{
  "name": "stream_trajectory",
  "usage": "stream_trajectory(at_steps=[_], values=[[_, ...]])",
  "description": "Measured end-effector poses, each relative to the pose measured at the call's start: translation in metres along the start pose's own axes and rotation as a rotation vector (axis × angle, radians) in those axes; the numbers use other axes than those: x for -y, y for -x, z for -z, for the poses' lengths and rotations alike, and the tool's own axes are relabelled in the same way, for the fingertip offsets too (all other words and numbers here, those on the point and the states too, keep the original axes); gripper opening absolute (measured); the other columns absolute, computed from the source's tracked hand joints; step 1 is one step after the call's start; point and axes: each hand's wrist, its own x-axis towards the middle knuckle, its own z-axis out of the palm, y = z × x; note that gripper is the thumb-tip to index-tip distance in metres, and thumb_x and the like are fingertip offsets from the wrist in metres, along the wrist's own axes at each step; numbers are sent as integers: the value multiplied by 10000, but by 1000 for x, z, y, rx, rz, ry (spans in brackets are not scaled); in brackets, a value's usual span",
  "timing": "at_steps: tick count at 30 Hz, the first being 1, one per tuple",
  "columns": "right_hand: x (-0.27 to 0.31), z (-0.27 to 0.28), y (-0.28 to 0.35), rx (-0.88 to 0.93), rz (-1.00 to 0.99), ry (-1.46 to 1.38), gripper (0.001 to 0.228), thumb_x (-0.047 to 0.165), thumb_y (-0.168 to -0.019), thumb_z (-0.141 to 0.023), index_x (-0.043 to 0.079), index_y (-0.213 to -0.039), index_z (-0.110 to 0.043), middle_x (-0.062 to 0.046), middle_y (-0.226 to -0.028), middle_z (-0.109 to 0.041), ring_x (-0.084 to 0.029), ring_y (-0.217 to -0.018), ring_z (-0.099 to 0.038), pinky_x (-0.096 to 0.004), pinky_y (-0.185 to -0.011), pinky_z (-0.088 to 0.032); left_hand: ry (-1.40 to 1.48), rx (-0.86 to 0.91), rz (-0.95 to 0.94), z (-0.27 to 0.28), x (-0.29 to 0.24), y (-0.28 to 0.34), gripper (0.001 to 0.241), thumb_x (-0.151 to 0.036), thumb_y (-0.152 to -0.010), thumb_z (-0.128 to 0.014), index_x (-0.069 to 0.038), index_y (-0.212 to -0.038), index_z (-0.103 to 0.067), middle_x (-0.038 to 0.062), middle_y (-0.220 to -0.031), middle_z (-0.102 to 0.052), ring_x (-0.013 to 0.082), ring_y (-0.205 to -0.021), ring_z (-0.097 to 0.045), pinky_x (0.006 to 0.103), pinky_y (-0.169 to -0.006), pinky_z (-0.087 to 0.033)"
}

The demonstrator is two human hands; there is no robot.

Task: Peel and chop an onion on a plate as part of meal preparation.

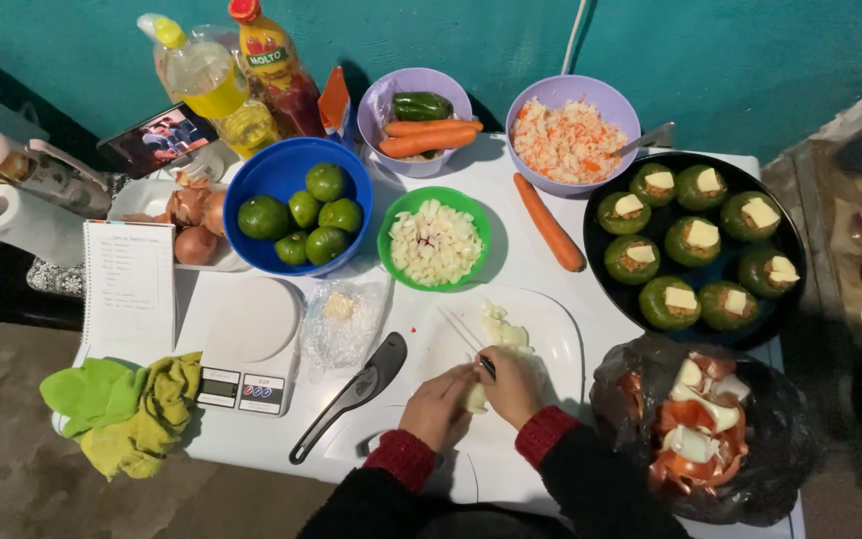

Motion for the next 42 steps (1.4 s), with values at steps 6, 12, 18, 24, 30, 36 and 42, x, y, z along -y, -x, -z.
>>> stream_trajectory(at_steps=[6,12,18,24,30,36,42], values=[[14,26,19,-24,50,58,234,165,-939,-675,57,-1143,-712,-200,-977,-752,-401,-903,-710,-466,-774,-545,-11,88,113,-14,12,6,639,-161,-772,-809,-75,-1359,-572,119,-1281,-644,345,-1166,-605,441,-991,-489],[29,66,67,-71,32,-11,447,142,-929,-626,116,-1374,-598,-218,-1060,-730,-403,-904,-723,-453,-759,-576,-129,-53,173,-46,19,8,712,-81,-834,-735,-5,-1481,-448,209,-1359,-538,384,-1254,-521,431,-1025,-476],[-3,53,81,27,31,43,510,94,-944,-578,148,-1449,-531,-211,-1296,-672,-426,-1053,-696,-458,-819,-588,-121,-100,272,-73,20,-2,727,-24,-914,-601,43,-1563,-282,247,-1505,-416,421,-1368,-418,432,-1085,-434],[-6,42,81,93,-41,85,562,130,-974,-577,206,-1518,-458,-213,-1300,-658,-444,-1023,-693,-455,-815,-577,-125,-152,254,-60,-3,-15,737,-28,-879,-631,5,-1546,-319,258,-1537,-406,426,-1373,-413,443,-1097,-418],[4,49,95,28,-93,-6,574,130,-962,-533,258,-1518,-480,-218,-1009,-761,-394,-824,-759,-437,-708,-593,-221,-94,284,-76,16,-15,613,-78,-856,-685,-43,-1444,-516,131,-1395,-583,322,-1300,-527,393,-1059,-484],[-18,38,97,58,12,103,589,105,-955,-546,222,-1527,-470,-279,-1077,-704,-472,-852,-708,-502,-715,-564,-144,-229,248,-66,8,-25,512,-144,-869,-734,-18,-1341,-581,156,-1290,-641,346,-1170,-622,423,-947,-530],[-14,39,79,21,106,-81,534,69,-974,-534,162,-1498,-499,-302,-1186,-689,-463,-942,-723,-479,-735,-597,-113,-236,253,-63,1,-26,515,-133,-862,-733,-7,-1340,-586,168,-1304,-643,361,-1126,-649,429,-928,-536]])
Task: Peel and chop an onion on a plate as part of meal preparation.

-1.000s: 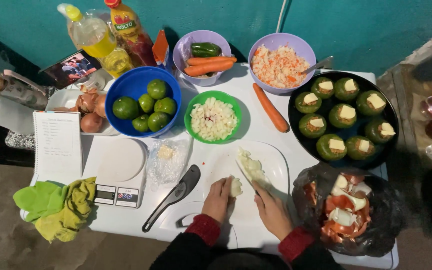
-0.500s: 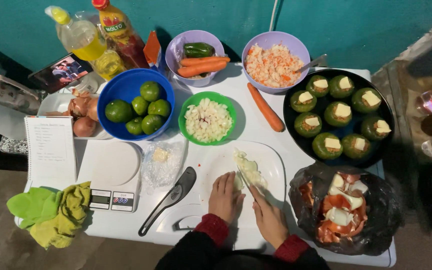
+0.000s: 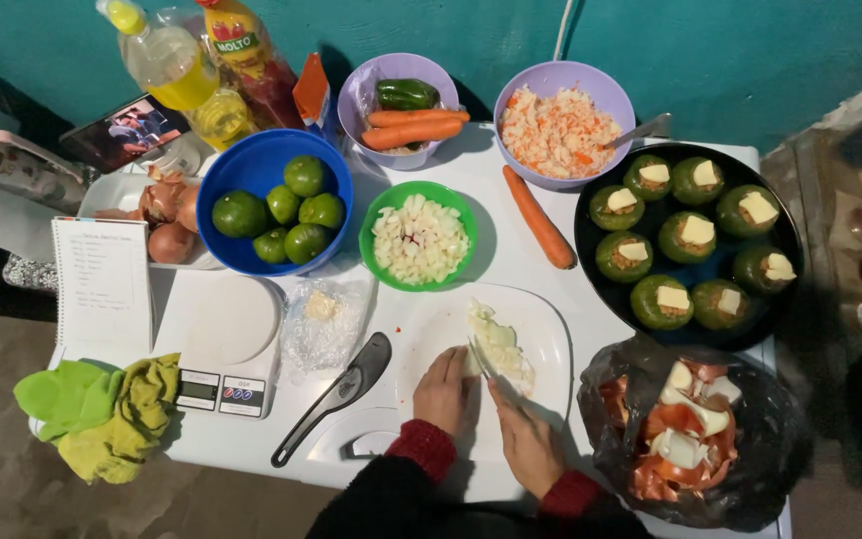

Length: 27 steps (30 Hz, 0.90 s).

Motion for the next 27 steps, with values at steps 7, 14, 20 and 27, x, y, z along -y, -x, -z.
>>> stream_trajectory(at_steps=[7,14,20,27], values=[[2,-10,-20,-74,90,212,539,70,-934,-560,179,-1462,-539,-241,-1157,-727,-440,-922,-723,-483,-734,-594,-17,-20,63,-6,-2,-3,498,-157,-846,-752,-20,-1302,-605,167,-1263,-657,357,-1118,-656,431,-926,-548],[-17,10,17,142,-43,333,617,77,-930,-550,187,-1528,-449,-263,-1133,-704,-454,-809,-715,-500,-683,-589,18,-31,112,-1,-4,1,471,-131,-843,-746,-49,-1288,-612,151,-1192,-700,354,-1079,-674,430,-874,-560],[12,17,12,198,-167,253,590,127,-979,-517,231,-1550,-409,-281,-1044,-711,-430,-675,-724,-496,-598,-585,72,-13,211,-4,-4,8,487,-199,-863,-792,-57,-1287,-598,157,-1151,-702,351,-1007,-688,426,-834,-569],[-10,-10,-4,161,-23,520,696,84,-925,-554,263,-1572,-371,-295,-1024,-687,-465,-630,-681,-530,-580,-584,56,-64,94,4,-7,1,533,-144,-804,-779,-31,-1283,-576,164,-1173,-695,363,-1029,-687,441,-832,-570]])
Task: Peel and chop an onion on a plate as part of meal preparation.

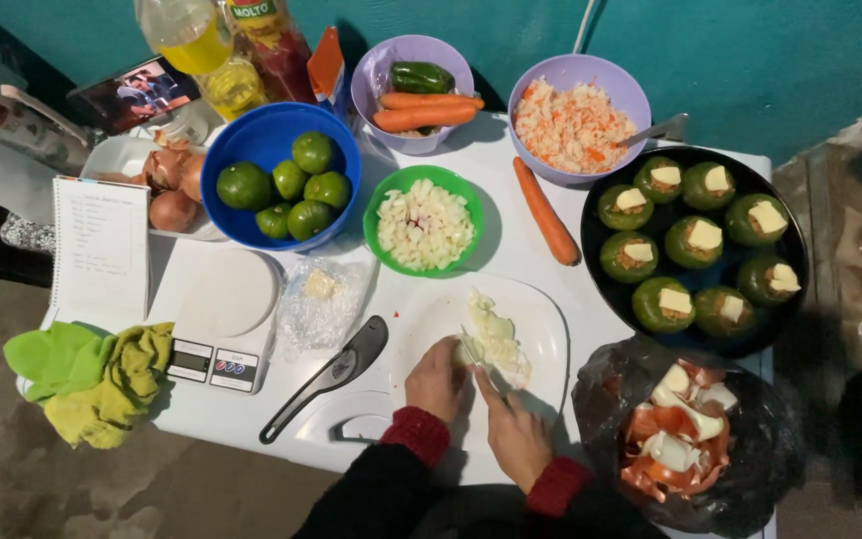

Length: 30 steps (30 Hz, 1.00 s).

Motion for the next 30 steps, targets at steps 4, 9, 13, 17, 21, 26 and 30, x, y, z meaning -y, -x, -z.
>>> stream_trajectory(at_steps=[4,9,13,17,21,26,30], values=[[8,2,-12,32,10,1,753,52,-907,-553,262,-1595,-328,-279,-1033,-686,-469,-622,-677,-533,-584,-582,-4,17,29,-7,6,2,517,-141,-807,-771,-44,-1278,-583,157,-1157,-704,363,-1016,-690,441,-821,-573],[12,0,-18,165,-26,107,797,51,-915,-564,217,-1629,-251,-288,-1007,-679,-412,-648,-701,-486,-579,-599,-7,18,110,-3,0,3,493,-144,-830,-756,-76,-1290,-592,167,-1135,-714,373,-953,-707,447,-788,-579],[12,8,-8,212,-72,126,795,40,-931,-561,219,-1635,-236,-300,-1026,-670,-395,-651,-708,-469,-578,-606,25,1,105,-10,3,7,502,-134,-818,-757,-90,-1288,-587,166,-1155,-712,372,-944,-709,451,-776,-578],[0,13,10,107,-3,54,795,17,-879,-568,229,-1597,-298,-268,-1008,-684,-435,-664,-694,-505,-615,-593,-23,6,151,-10,5,2,468,-156,-841,-760,-124,-1281,-602,128,-1163,-725,356,-946,-710,445,-770,-577],[-11,23,31,227,-69,67,775,35,-911,-547,264,-1608,-293,-264,-1021,-684,-455,-704,-687,-513,-674,-593,22,-41,131,-13,11,8,479,-193,-832,-805,-96,-1262,-617,123,-1160,-708,338,-951,-719,425,-787,-585],[6,35,30,69,-35,-63,719,69,-925,-541,275,-1581,-334,-287,-1021,-688,-465,-682,-689,-529,-624,-586,109,36,185,8,-6,0,456,-238,-818,-826,-66,-1174,-598,87,-1214,-666,314,-898,-721,403,-738,-590],[19,35,12,123,-66,-48,639,156,-996,-487,84,-1586,-254,-272,-911,-712,-479,-646,-677,-569,-637,-554,-8,3,125,-13,19,6,498,-284,-796,-861,-62,-1162,-607,91,-1164,-666,344,-886,-702,429,-694,-569]])
